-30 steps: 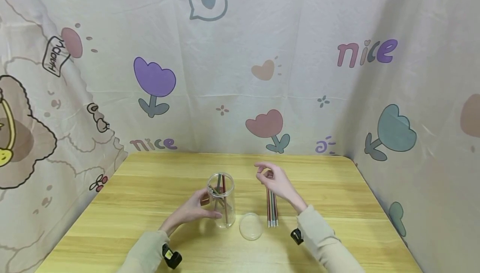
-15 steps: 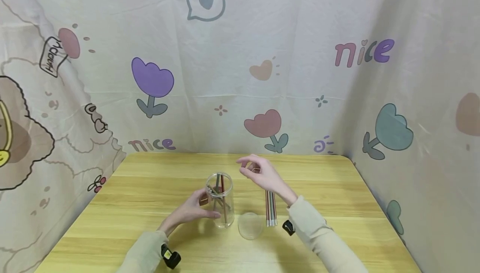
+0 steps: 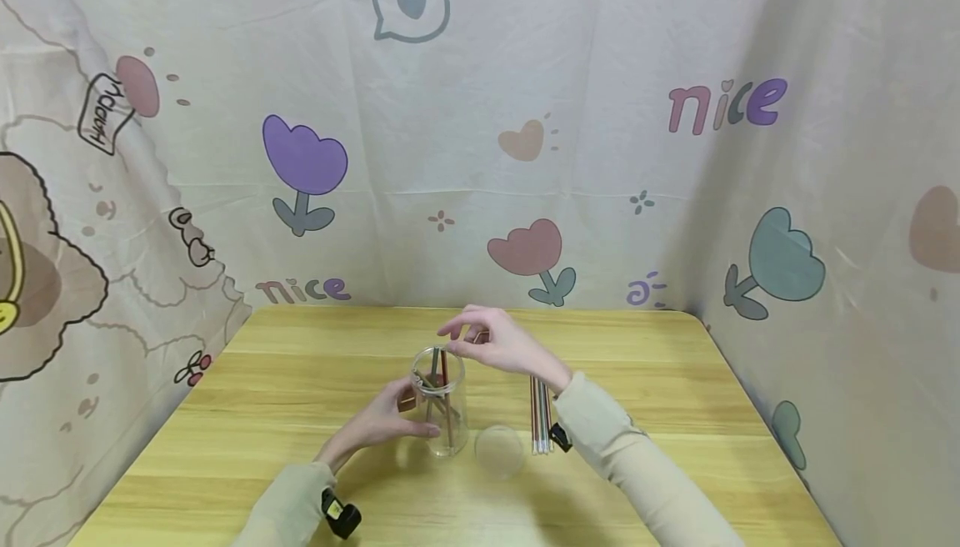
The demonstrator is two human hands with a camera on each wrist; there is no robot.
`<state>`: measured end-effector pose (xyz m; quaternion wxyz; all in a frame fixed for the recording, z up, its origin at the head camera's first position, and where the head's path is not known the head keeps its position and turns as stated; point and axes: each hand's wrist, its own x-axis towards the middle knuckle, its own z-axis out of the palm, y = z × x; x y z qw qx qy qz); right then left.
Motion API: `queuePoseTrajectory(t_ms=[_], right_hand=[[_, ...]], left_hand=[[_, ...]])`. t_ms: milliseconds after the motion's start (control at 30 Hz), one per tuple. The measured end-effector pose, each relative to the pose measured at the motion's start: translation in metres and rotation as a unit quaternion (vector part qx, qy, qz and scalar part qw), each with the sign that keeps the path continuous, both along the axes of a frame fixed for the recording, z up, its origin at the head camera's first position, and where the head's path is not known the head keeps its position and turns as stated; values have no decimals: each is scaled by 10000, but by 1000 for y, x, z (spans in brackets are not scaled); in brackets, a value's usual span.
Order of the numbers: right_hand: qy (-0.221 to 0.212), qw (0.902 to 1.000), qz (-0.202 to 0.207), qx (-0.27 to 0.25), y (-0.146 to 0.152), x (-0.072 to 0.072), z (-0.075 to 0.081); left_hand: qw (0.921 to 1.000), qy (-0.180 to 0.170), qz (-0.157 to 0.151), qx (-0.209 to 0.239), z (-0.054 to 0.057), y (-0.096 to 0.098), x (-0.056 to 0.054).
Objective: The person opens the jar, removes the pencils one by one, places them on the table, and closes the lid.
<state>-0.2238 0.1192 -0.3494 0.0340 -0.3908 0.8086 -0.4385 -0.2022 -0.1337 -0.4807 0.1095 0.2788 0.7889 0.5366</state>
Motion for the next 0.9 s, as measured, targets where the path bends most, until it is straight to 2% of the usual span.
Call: queuePoseTrajectory(t_ms=[167, 567, 800, 900], right_hand=[[-22, 9997, 223, 126, -4, -5, -2], [186, 9995, 158, 211, -7, -12, -9], [647, 9973, 184, 280, -10, -12, -12], [720, 9969, 179, 264, -10, -13, -14]], left_hand=[[10000, -47, -5, 14, -1, 0, -1], [10000, 1, -14, -13, 0, -1, 0], [9999, -80, -53, 57, 0, -1, 0], [9999, -111, -41, 61, 0, -1, 0]])
